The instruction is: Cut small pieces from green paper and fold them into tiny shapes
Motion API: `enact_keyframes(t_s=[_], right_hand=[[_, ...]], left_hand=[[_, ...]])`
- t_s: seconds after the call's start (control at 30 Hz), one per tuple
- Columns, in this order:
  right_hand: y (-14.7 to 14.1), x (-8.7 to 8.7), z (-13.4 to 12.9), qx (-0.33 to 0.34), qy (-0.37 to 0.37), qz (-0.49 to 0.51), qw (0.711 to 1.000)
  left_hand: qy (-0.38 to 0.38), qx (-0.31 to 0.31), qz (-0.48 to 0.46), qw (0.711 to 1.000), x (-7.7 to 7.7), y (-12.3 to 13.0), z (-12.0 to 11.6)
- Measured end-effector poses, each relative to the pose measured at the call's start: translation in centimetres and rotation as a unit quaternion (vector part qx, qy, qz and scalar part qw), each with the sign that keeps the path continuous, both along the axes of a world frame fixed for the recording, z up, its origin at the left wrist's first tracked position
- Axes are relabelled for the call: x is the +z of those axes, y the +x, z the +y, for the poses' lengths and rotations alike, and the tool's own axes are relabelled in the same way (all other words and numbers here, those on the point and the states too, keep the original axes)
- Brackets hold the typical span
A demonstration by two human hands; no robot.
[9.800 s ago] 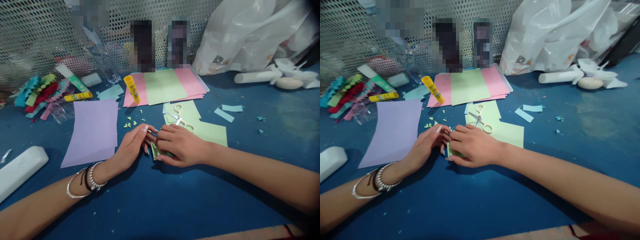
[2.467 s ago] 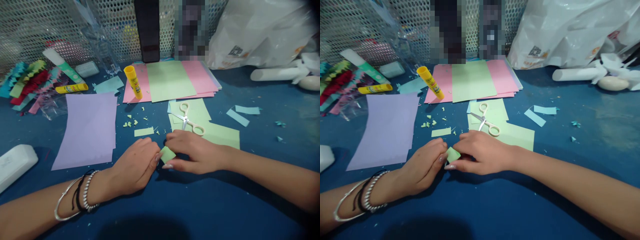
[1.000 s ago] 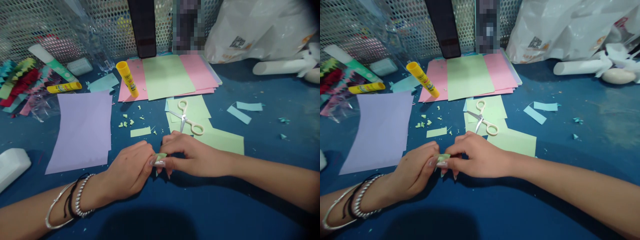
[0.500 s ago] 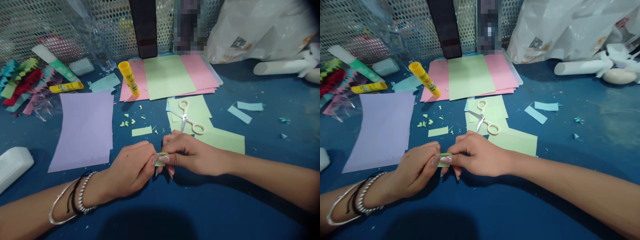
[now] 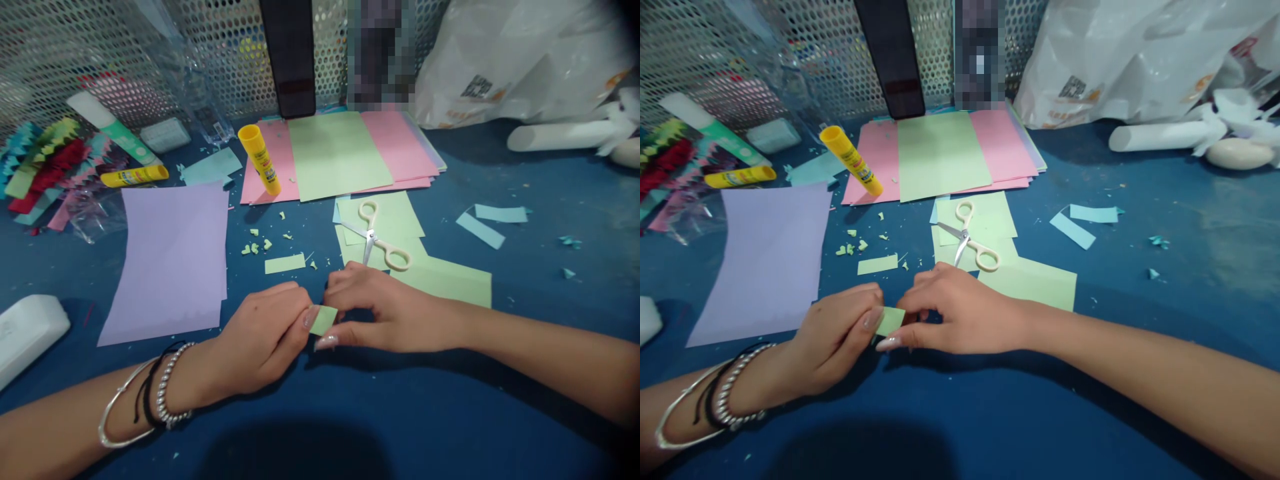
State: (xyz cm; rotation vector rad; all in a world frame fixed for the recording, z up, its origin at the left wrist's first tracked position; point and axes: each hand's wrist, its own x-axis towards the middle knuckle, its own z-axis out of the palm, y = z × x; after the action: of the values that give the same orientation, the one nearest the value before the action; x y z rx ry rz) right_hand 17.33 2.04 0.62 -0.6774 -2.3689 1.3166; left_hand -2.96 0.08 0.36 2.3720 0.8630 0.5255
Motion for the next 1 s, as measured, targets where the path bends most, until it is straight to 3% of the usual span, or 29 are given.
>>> enact_keyframes(t_s=[0.2, 0.33, 0.63, 0.83, 1.0], right_hand=[[-0.10, -0.21, 0.13, 0.017, -0.029, 0.033, 0.999], [-0.02, -0.18, -0.08, -0.002, -0.039, 0.043, 0.998], [0.25, -0.33, 0.32, 0.034, -0.018, 0.046, 0.998], [0.41, -0.88, -0.14, -0.029, -0.058, 0.092, 0.994], [0.42, -0.79, -0.44, -0.002, -0.031, 0.063, 0.998]], left_hand=[[-0.013, -0.040, 0.008, 0.999, 0.00, 0.06, -0.01], [-0.017, -0.021, 0.013, 1.000, 0.13, 0.10, 0.05], [-0.022, -0.031, -0.007, 0.999, 0.25, 0.08, 0.06], [-0.009, 0.052, 0.017, 0.998, 0.02, 0.10, -0.04], [-0.005, 0.068, 0.022, 0.997, 0.18, 0.15, 0.01]])
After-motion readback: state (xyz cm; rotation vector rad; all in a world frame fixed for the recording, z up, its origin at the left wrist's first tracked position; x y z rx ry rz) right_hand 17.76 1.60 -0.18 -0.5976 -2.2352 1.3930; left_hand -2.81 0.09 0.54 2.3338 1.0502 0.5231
